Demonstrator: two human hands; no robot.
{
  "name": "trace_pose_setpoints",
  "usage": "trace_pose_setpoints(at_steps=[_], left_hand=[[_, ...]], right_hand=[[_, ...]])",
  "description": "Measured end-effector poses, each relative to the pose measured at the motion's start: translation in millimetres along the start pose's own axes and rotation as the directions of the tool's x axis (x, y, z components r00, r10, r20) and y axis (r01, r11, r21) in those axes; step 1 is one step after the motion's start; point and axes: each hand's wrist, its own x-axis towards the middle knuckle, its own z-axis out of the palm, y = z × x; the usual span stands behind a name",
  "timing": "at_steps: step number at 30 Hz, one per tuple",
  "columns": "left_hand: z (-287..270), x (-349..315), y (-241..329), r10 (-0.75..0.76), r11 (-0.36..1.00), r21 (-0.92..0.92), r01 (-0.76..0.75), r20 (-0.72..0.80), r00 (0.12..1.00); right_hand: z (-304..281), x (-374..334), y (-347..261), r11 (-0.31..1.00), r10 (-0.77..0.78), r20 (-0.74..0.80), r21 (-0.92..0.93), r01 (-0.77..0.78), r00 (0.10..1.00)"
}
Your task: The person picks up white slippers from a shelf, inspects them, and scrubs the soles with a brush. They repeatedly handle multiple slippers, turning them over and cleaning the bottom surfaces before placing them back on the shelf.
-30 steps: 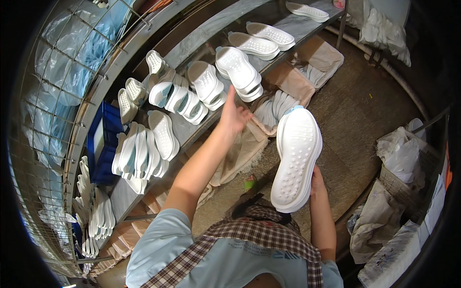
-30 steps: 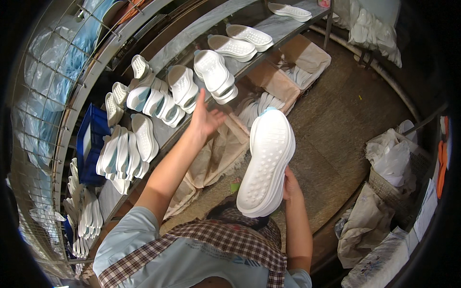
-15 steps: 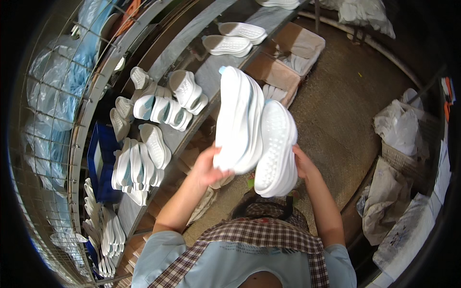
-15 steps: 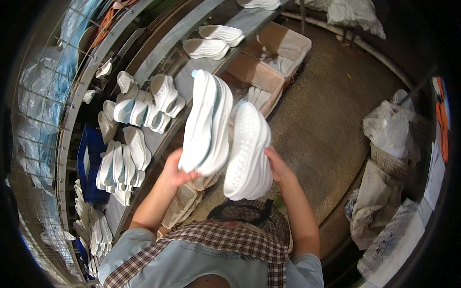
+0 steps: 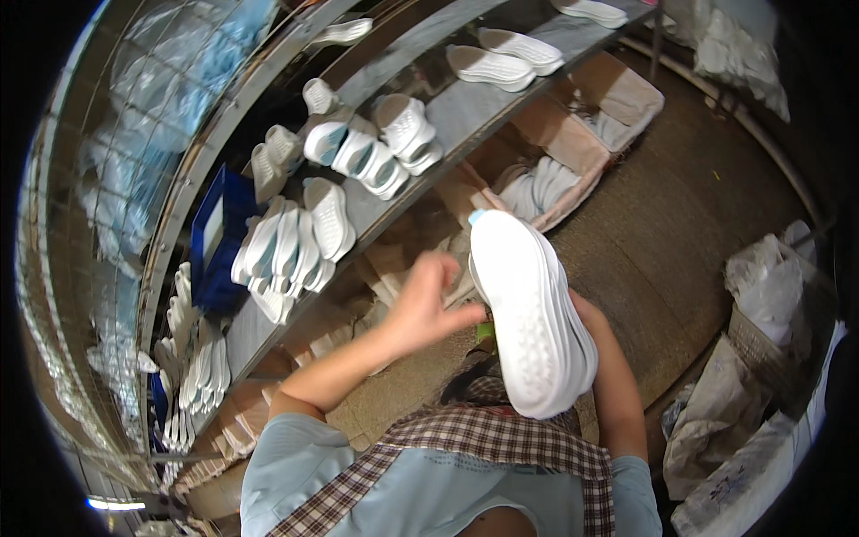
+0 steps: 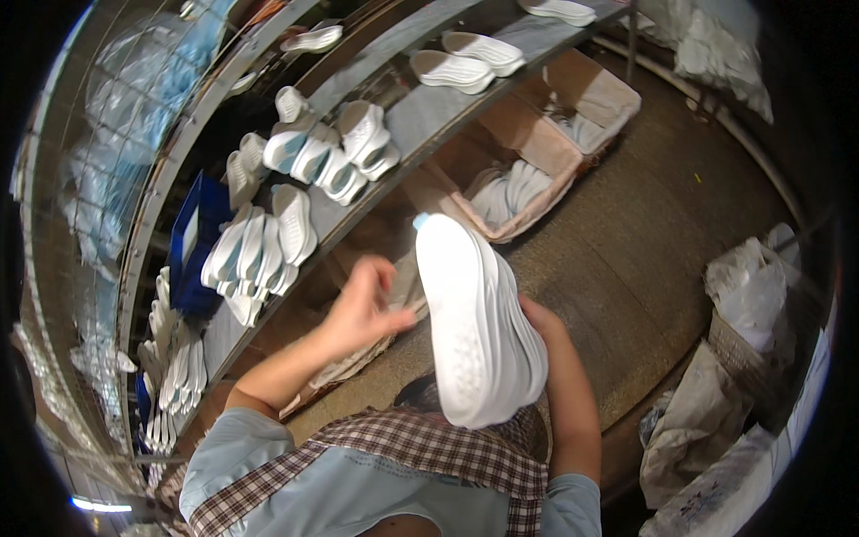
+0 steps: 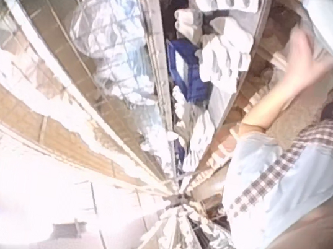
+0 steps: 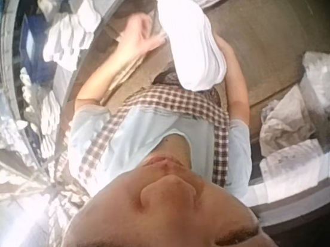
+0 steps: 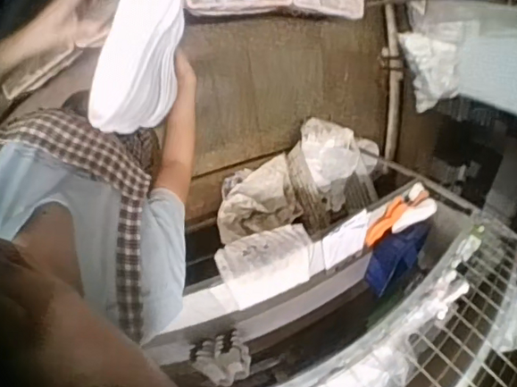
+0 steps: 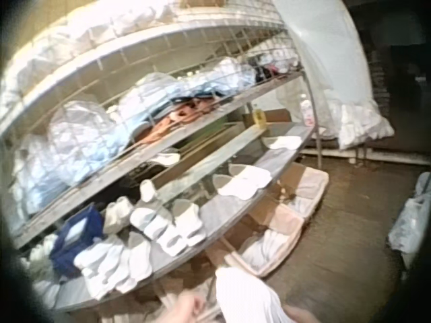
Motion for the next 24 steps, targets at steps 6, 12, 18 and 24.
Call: trace_pose_setpoints(at_steps=[6, 12, 18, 24], left_hand=[[-22, 67, -55, 0.048, 0.964, -0.22, 0.151, 0.7, 0.713], [52, 24, -98, 0.099, 0.746, -0.306, 0.591, 0.929, 0.356], [86, -36, -108, 0.249, 0.689, -0.562, 0.459, 0.777, 0.578], [86, -60, -128, 0.155, 0.674, -0.597, 0.435, 0.69, 0.707]], right_hand=[[36, -41, 14, 0.982, 0.133, -0.134, -0.12, -0.149, 0.982], [36, -61, 45, 0.934, 0.182, -0.082, -0.297, -0.199, 0.98], [-25, 1, 76, 0.79, 0.425, 0.056, -0.511, -0.34, 0.903], [-121, -1, 81, 0.827, 0.474, 0.081, -0.381, -0.413, 0.877]])
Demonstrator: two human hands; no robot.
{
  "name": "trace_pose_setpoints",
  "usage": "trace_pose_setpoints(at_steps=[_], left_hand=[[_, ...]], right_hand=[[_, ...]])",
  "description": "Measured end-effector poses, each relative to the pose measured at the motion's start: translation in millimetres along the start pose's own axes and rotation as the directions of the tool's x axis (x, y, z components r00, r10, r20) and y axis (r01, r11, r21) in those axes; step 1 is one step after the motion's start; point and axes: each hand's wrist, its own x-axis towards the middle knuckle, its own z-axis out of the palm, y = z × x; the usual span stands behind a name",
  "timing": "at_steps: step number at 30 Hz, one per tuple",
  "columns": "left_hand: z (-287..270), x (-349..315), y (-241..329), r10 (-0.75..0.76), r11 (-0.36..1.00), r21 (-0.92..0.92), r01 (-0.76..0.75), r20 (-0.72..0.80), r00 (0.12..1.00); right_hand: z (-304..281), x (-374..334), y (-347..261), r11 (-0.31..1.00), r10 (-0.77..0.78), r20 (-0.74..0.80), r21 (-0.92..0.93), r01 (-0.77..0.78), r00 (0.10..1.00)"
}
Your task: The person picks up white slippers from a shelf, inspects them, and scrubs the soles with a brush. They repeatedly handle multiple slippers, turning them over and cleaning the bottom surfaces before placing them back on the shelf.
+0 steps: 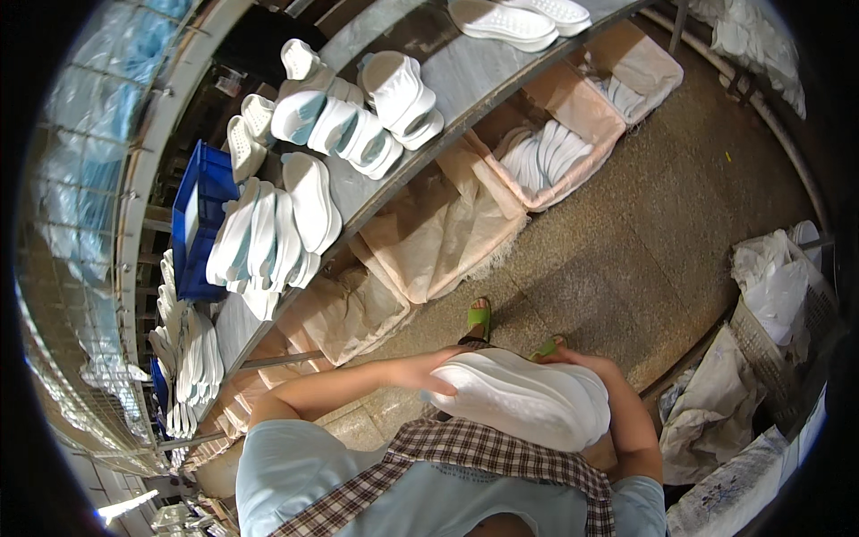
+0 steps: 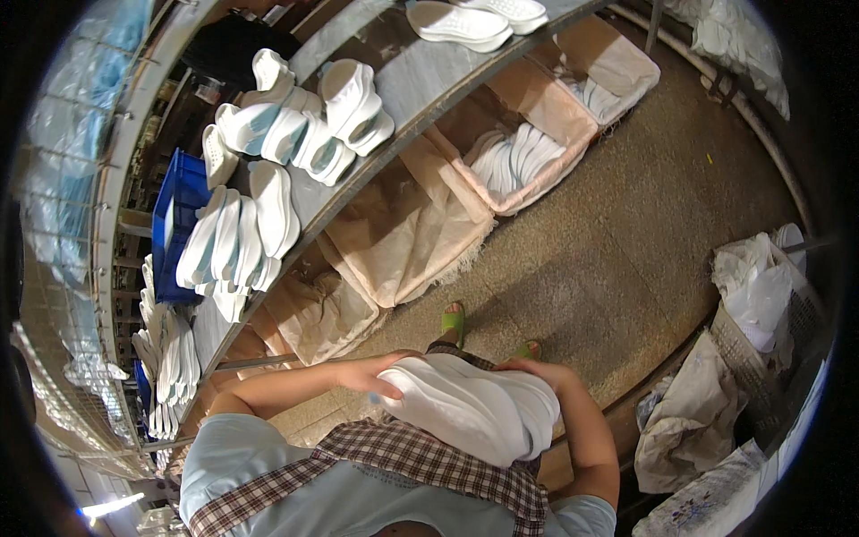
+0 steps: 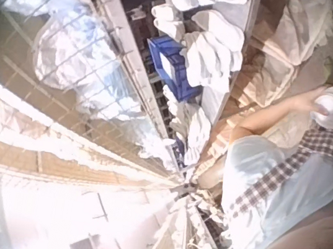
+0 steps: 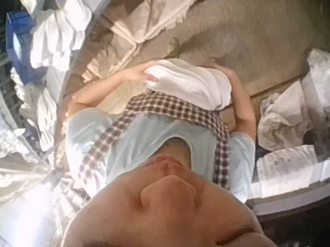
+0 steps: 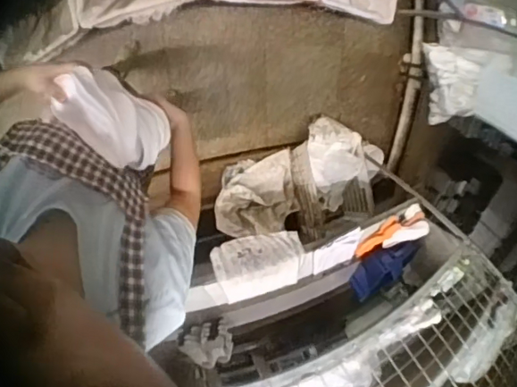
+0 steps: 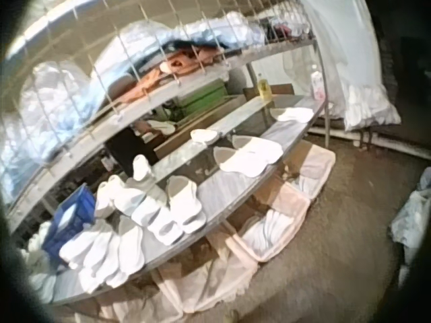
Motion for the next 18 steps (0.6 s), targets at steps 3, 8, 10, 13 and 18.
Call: trace_pose_setpoints(at_steps=[3, 8, 10, 13, 18], left_hand=[[-4, -10, -13, -0.047, 0.98, -0.197, 0.026, -0.104, 0.993], [-28, -20, -66, -0.078, 0.885, -0.454, -0.105, -0.367, 0.927], [-49, -22, -102, -0.254, 0.788, -0.612, -0.071, -0.429, 0.867], [-102, -17, -158, -0.336, 0.692, -0.692, -0.207, -0.562, 0.756], [-237, 14, -228, -0.206, 0.788, -0.457, -0.412, -0.827, 0.522]], right_hand=[[-5, -6, 30, 0.966, -0.181, -0.063, 0.179, 0.189, 0.982], [25, 50, 22, 0.797, -0.392, -0.312, 0.355, 0.489, 0.866], [31, 92, -6, 0.782, -0.363, -0.419, 0.349, 0.517, 0.832], [15, 173, -74, 0.827, -0.39, -0.47, 0.2, 0.526, 0.792], [-35, 312, -199, 0.852, -0.449, -0.517, -0.003, 0.524, 0.728]])
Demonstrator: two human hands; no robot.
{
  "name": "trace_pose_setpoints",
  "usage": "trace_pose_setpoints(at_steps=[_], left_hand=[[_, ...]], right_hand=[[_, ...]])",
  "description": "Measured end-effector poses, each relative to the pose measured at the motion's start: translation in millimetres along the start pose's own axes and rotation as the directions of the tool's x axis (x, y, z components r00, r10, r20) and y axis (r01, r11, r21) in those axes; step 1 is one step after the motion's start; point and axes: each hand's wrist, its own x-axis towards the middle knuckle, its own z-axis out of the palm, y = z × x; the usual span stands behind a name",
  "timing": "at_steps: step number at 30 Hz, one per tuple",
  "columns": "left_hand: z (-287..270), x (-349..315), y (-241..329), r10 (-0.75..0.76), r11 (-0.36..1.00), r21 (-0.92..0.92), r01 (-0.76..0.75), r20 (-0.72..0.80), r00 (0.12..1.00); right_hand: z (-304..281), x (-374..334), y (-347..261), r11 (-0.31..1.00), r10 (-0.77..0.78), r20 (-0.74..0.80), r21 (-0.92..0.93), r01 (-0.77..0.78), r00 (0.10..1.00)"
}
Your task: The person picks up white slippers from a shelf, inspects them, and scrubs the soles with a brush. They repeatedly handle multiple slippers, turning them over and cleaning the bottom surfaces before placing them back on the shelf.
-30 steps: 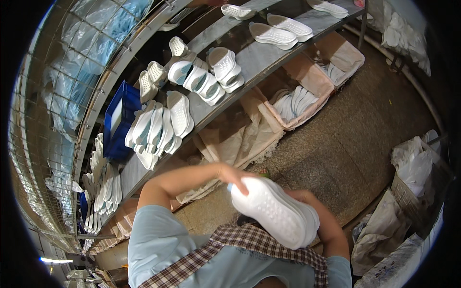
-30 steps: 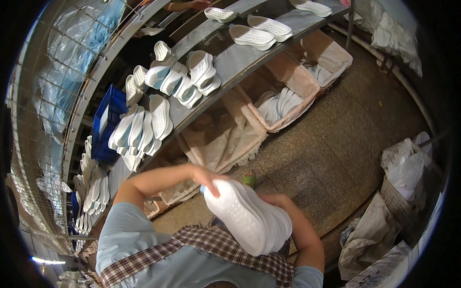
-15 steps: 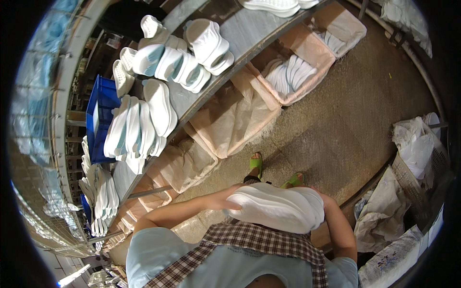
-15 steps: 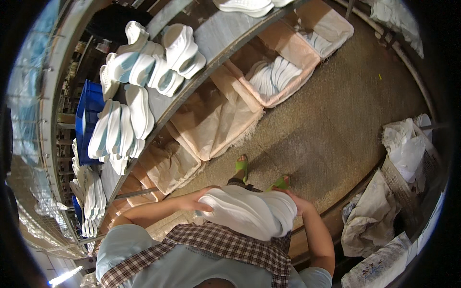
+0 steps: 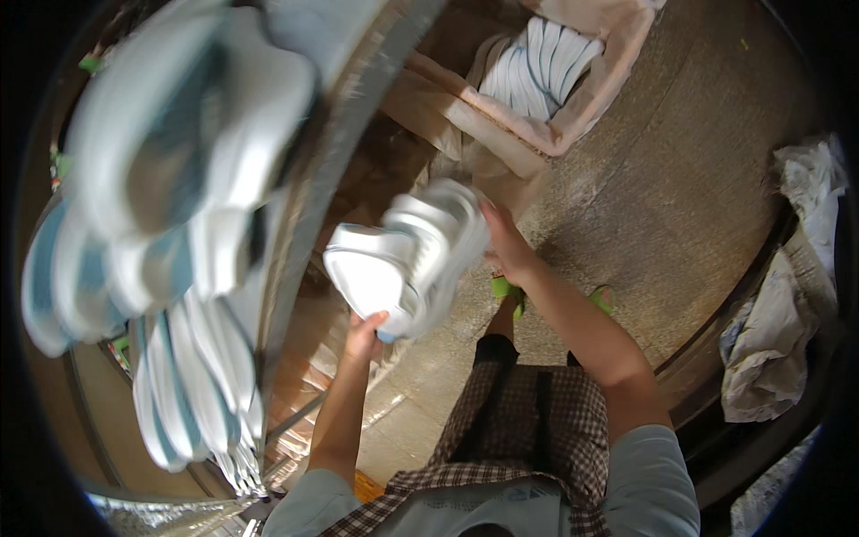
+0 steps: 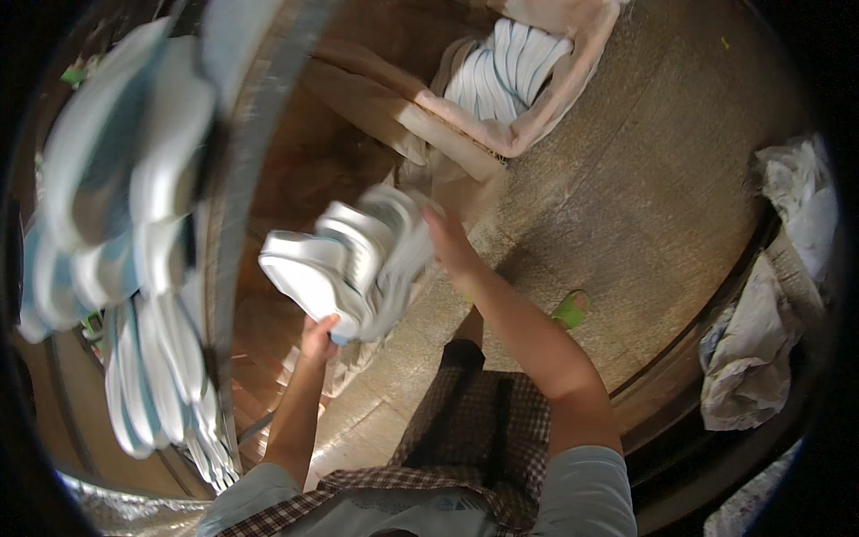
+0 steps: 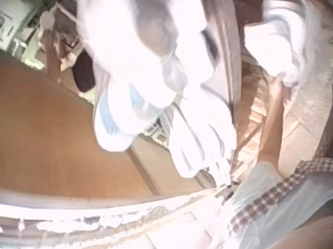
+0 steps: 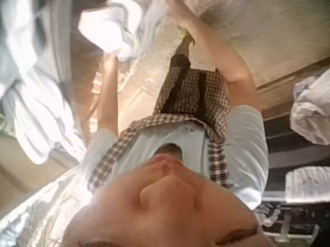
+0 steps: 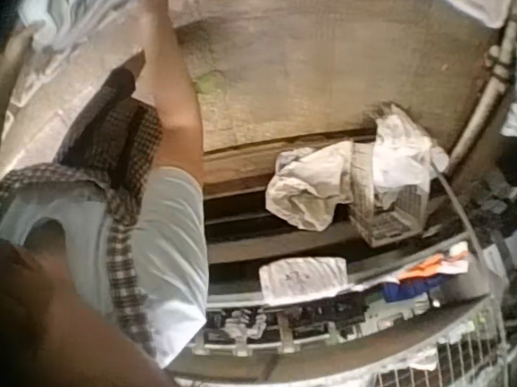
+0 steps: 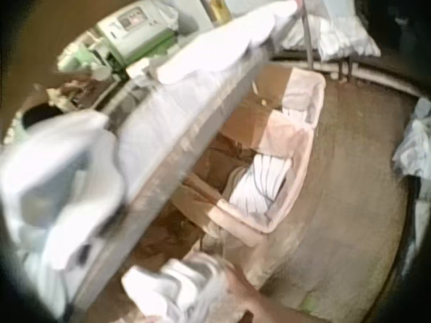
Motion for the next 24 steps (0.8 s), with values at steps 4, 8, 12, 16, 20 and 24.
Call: trace_pose_setpoints(at_steps=[4, 8, 12, 16, 20, 24], left_hand=[[-33, 143, -2, -0.06, 0.995, 0.077, 0.066, -0.079, 0.995], [-22, 301, -83, 0.164, 0.863, 0.493, -0.108, -0.072, 0.984], [16, 380, -210, 0.627, 0.252, 0.875, -0.414, 0.178, 0.758], [39, 352, -278, 0.519, -0.137, 0.888, -0.439, 0.442, 0.732], [33, 340, -233, 0.418, -0.201, 0.871, -0.449, 0.49, 0.765], [54, 386, -200, 0.604, 0.162, 0.953, -0.254, 0.108, 0.789]], right_hand=[[14, 110, -19, 0.905, -0.425, -0.242, -0.112, 0.41, 0.872], [-51, 76, 35, 0.425, -0.898, -0.078, -0.411, 0.807, 0.433], [-93, 19, 118, 0.299, -0.907, 0.118, -0.495, 0.816, 0.404], [-96, -6, 172, 0.526, -0.726, 0.114, -0.544, 0.654, 0.678], [-98, -29, 191, 0.635, -0.6, 0.045, -0.581, 0.51, 0.799], [-107, -41, 199, 0.694, -0.556, -0.071, -0.588, 0.415, 0.828]])
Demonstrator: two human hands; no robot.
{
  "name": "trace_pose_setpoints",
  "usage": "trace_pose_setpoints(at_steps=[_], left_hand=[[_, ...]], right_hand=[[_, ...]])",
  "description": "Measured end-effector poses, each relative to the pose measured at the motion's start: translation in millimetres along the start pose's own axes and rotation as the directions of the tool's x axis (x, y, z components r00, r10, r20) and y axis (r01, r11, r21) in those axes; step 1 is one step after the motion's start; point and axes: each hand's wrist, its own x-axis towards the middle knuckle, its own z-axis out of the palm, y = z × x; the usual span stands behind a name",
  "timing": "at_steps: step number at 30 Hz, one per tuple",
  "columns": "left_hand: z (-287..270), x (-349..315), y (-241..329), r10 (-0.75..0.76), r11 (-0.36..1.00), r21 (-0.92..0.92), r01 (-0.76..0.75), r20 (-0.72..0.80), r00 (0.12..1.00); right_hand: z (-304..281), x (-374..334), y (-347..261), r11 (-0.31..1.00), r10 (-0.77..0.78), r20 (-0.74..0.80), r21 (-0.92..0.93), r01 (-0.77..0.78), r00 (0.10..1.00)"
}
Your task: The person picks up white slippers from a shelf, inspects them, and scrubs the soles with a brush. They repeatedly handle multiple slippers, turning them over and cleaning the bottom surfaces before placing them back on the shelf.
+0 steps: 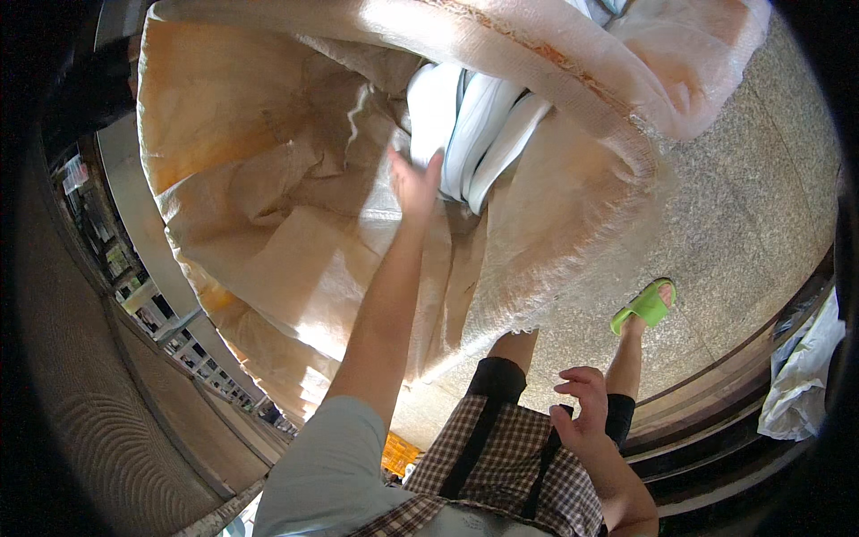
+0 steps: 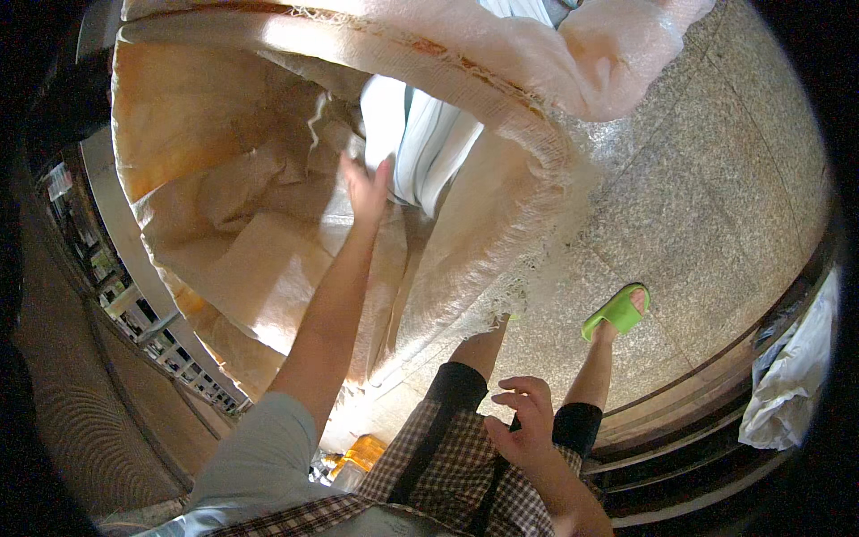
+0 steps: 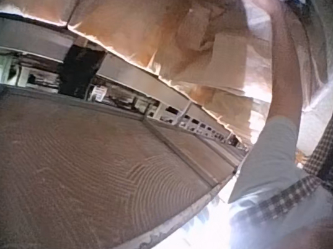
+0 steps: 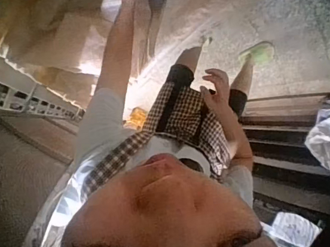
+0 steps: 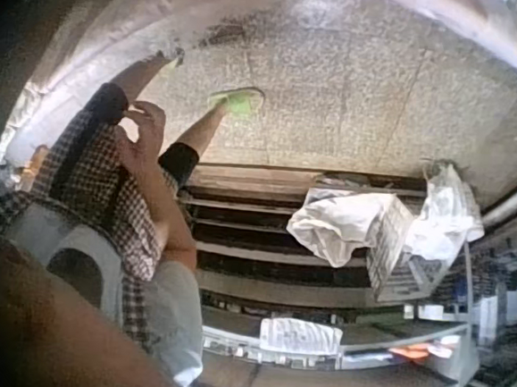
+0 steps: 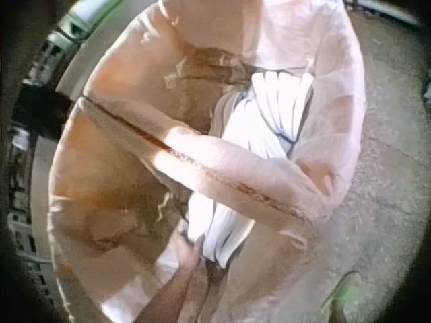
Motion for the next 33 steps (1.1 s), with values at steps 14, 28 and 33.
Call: trace_pose_setpoints(at_steps=[14, 28, 33], left_hand=[[-55, 35, 67, -0.121, 0.987, 0.13, 0.096, 0.204, 0.971], [-422, -199, 387, 0.791, 0.611, -0.206, -0.764, 0.184, 0.583], [-556, -193, 409, 0.798, 0.584, -0.031, -0.811, -0.163, 0.581]], right_hand=[[-45, -24, -31, 0.997, 0.049, -0.046, -0.062, -0.052, 0.998], [-211, -101, -248, 0.979, -0.097, -0.106, -0.191, 0.076, 0.99], [-225, -106, -297, 0.947, -0.217, -0.029, -0.251, 0.203, 0.976]])
